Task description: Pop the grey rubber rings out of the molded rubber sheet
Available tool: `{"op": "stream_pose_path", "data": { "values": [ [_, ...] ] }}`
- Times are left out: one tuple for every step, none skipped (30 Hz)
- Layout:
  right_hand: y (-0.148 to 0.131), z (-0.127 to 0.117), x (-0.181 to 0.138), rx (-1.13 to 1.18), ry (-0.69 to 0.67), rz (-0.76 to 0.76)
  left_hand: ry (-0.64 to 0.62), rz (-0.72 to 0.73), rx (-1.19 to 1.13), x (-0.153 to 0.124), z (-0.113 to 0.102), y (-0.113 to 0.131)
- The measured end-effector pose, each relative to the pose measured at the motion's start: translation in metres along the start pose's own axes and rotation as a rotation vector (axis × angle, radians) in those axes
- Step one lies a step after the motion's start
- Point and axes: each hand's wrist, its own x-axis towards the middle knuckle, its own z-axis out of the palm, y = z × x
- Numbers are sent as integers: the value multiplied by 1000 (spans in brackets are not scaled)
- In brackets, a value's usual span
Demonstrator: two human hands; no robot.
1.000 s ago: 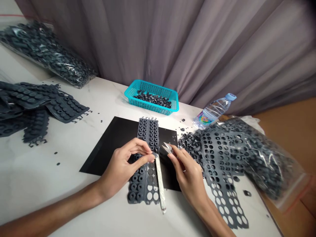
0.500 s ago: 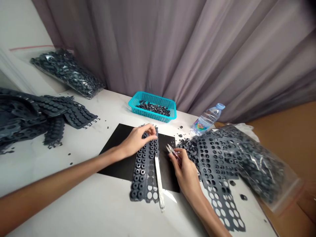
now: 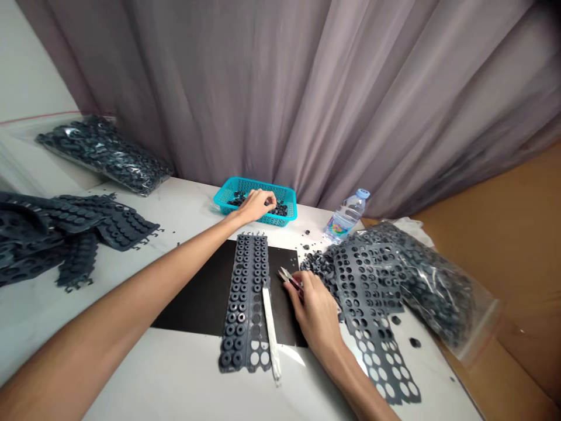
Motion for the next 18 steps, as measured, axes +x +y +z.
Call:
{"op": "stream_pose_path", "data": {
  "values": [
    [-1, 0, 0, 5, -8, -6, -25, 4, 16, 0, 3, 0],
    [-2, 0, 0, 11, -13, -10, -46, 6, 29, 0, 5, 0],
    [-3, 0, -1, 17, -15, -14, -61, 6, 37, 0, 7, 0],
    [-4, -1, -1, 22, -16, -18, -72, 4, 40, 0, 8, 0],
    [-5, -1, -1, 25, -15, -19, -80, 1, 39, 0, 9, 0],
    [-6, -2, -1, 26, -14, -22, -84, -4, 36, 0, 10, 0],
    [-6, -3, 0, 26, -15, -25, -86, -8, 31, 0, 11, 0],
    [-7, -4, 0, 22, -15, -32, -85, -12, 26, 0, 11, 0],
    [-7, -5, 0, 13, -17, -40, -84, -15, 20, 0, 10, 0],
    [-7, -5, 0, 1, -21, -46, -80, -16, 14, -1, 9, 1],
    [-8, -6, 0, -14, -28, -49, -76, -16, 6, -3, 8, 2],
    [-8, -6, 0, -30, -37, -50, -69, -14, -4, -5, 6, 5],
    [-8, -6, 0, -46, -49, -48, -60, -11, -16, -9, 3, 8],
    [-9, -6, 0, -60, -61, -45, -49, -8, -30, -14, 1, 13],
    [-9, -7, -1, -73, -72, -44, -37, -5, -44, -20, -2, 18],
    [-9, -7, -1, -88, -78, -45, -24, -1, -59, -28, -5, 25],
    [-9, -7, -1, -104, -83, -48, -13, 4, -75, -37, -7, 32],
    [-9, -7, -1, -121, -85, -52, -3, 11, -93, -49, -9, 41]
  ]
}}
